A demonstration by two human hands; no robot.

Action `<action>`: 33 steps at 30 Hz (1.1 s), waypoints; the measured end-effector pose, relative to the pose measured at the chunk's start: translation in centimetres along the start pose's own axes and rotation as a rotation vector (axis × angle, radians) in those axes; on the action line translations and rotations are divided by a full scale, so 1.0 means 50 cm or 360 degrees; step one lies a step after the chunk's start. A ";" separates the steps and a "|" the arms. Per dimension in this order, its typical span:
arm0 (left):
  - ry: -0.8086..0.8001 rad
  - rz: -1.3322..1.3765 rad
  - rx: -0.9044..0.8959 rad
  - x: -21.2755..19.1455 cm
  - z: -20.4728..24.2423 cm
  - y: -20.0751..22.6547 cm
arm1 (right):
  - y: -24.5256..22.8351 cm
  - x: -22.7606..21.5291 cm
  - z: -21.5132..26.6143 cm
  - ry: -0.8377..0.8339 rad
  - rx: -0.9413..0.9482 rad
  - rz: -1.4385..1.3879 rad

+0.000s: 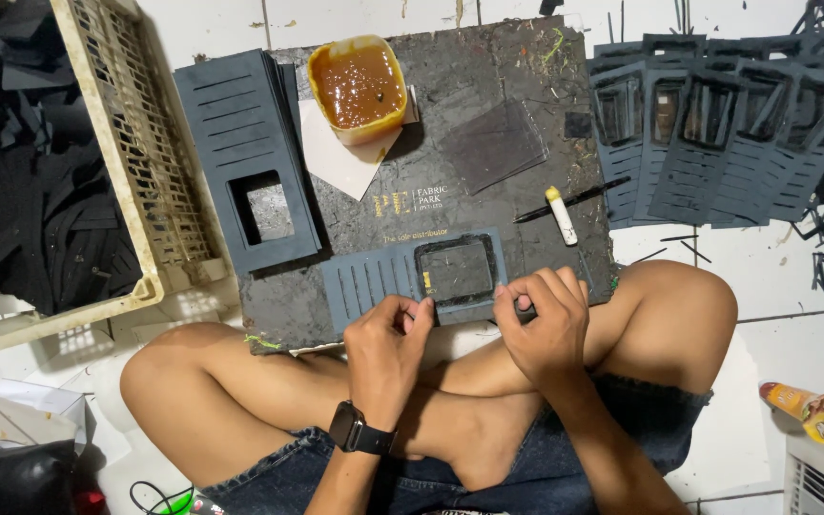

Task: Applying glue to the edges of small rectangular components using a stick

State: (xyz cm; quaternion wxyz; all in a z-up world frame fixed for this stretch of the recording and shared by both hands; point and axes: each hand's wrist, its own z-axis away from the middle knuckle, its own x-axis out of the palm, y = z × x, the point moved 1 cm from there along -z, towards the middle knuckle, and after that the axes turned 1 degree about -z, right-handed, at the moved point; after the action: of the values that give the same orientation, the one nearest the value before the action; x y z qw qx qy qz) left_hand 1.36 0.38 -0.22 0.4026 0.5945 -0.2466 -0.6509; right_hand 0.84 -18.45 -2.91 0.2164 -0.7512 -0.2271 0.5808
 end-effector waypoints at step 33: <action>-0.0205 0.0032 -0.0216 -0.004 -0.012 -0.025 | 0.030 0.019 0.018 0.0118 -0.0015 -0.0144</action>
State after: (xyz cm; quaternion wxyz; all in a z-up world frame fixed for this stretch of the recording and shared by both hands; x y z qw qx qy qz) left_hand 1.66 1.35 -1.22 0.4318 0.5204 -0.2332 -0.6989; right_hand 0.32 -19.06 -4.73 0.2471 -0.7621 -0.2554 0.5412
